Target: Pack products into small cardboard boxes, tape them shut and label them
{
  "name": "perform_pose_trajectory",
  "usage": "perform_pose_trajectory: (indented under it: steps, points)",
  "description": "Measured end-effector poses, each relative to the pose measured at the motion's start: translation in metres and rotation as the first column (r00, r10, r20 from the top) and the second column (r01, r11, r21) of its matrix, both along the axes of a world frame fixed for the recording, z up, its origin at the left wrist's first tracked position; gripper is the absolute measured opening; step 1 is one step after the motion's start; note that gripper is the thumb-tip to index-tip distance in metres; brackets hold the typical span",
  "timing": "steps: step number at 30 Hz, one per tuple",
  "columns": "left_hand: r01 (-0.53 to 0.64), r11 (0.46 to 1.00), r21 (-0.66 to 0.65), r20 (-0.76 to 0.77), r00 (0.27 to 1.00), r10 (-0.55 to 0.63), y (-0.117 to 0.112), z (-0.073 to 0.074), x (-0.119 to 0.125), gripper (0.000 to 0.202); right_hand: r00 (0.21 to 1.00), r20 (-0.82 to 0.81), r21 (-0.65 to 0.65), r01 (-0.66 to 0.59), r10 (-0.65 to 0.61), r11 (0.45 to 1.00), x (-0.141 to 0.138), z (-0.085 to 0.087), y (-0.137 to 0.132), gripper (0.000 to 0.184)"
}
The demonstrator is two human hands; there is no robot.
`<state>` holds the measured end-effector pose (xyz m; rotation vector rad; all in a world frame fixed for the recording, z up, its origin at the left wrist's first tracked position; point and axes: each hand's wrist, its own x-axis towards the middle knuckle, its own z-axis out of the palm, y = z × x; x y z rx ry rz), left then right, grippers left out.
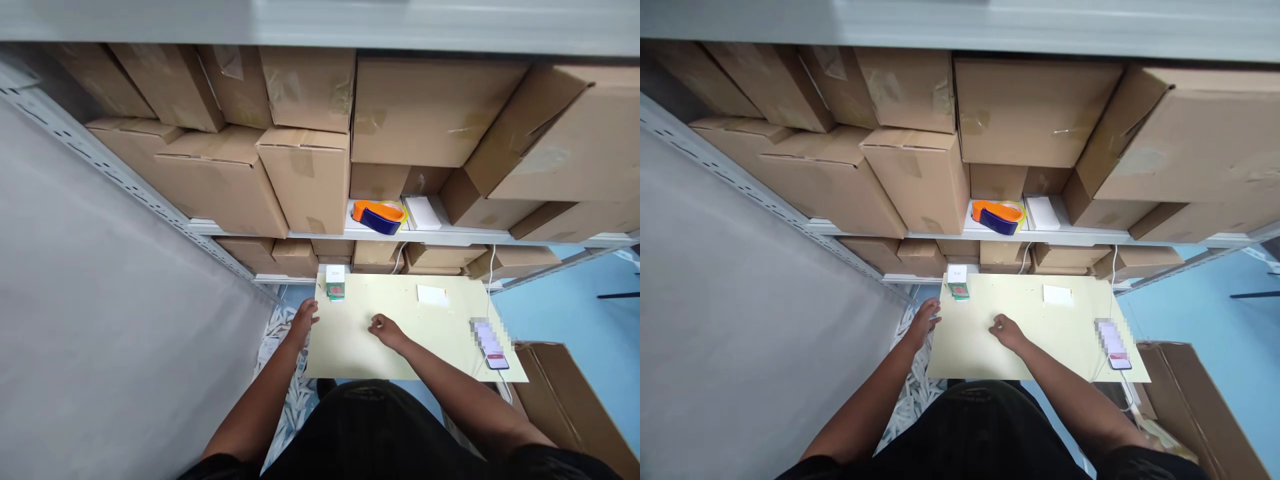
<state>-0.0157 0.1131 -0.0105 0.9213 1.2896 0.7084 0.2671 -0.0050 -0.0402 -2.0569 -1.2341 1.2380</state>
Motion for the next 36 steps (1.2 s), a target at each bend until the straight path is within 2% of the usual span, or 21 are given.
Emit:
perform_pose_trajectory:
  steps: [4, 8, 12, 18, 21, 24, 28, 30, 33, 36]
  points:
    - [-0.053, 0.997, -0.059, -0.075, 0.996, 0.049, -0.054, -0.011, -0.02, 0.053, 0.998, -0.067, -0.053, -0.021, 0.017, 0.998, 0.028, -0.017, -0.046, 0.019]
    - [-0.147, 0.985, -0.086, -0.153, 0.979, 0.133, -0.116, -0.012, -0.027, 0.054, 0.988, -0.134, -0.06, -0.078, 0.07, 0.995, 0.056, -0.033, -0.069, 0.023]
    - [-0.279, 0.956, -0.093, -0.186, 0.948, 0.258, -0.177, -0.004, -0.015, 0.056, 0.963, -0.147, -0.066, -0.238, 0.226, 0.969, 0.076, -0.037, -0.077, 0.021]
    - [-0.447, 0.892, -0.064, -0.169, 0.886, 0.432, -0.256, 0.017, 0.011, 0.052, 0.869, -0.144, -0.06, -0.486, 0.474, 0.872, 0.083, -0.03, -0.078, 0.021]
    - [-0.517, 0.855, -0.046, -0.162, 0.848, 0.504, -0.293, 0.027, 0.014, 0.048, 0.804, -0.136, -0.054, -0.589, 0.578, 0.806, 0.067, -0.026, -0.075, 0.02]
    - [-0.607, 0.794, -0.033, -0.161, 0.787, 0.595, -0.33, 0.034, 0.006, 0.045, 0.715, -0.121, -0.023, -0.695, 0.688, 0.718, 0.038, -0.02, -0.074, 0.018]
    - [-0.718, 0.695, 0.013, -0.148, 0.686, 0.712, -0.382, 0.036, -0.015, 0.04, 0.581, -0.082, -0.002, -0.813, 0.81, 0.583, -0.01, -0.013, -0.079, 0.017]
    - [-0.761, 0.648, 0.042, -0.137, 0.638, 0.758, -0.411, 0.033, -0.028, 0.038, 0.53, -0.086, -0.004, -0.847, 0.844, 0.532, -0.035, -0.012, -0.085, 0.017]
    - [-0.792, 0.606, 0.072, -0.136, 0.594, 0.793, -0.451, 0.029, -0.048, 0.035, 0.49, -0.101, 0.016, -0.869, 0.866, 0.494, -0.071, -0.014, -0.096, 0.021]
    - [-0.771, 0.632, 0.08, -0.164, 0.615, 0.771, -0.475, 0.026, -0.068, 0.034, 0.491, -0.058, 0.052, -0.868, 0.869, 0.494, -0.099, -0.013, -0.111, 0.024]
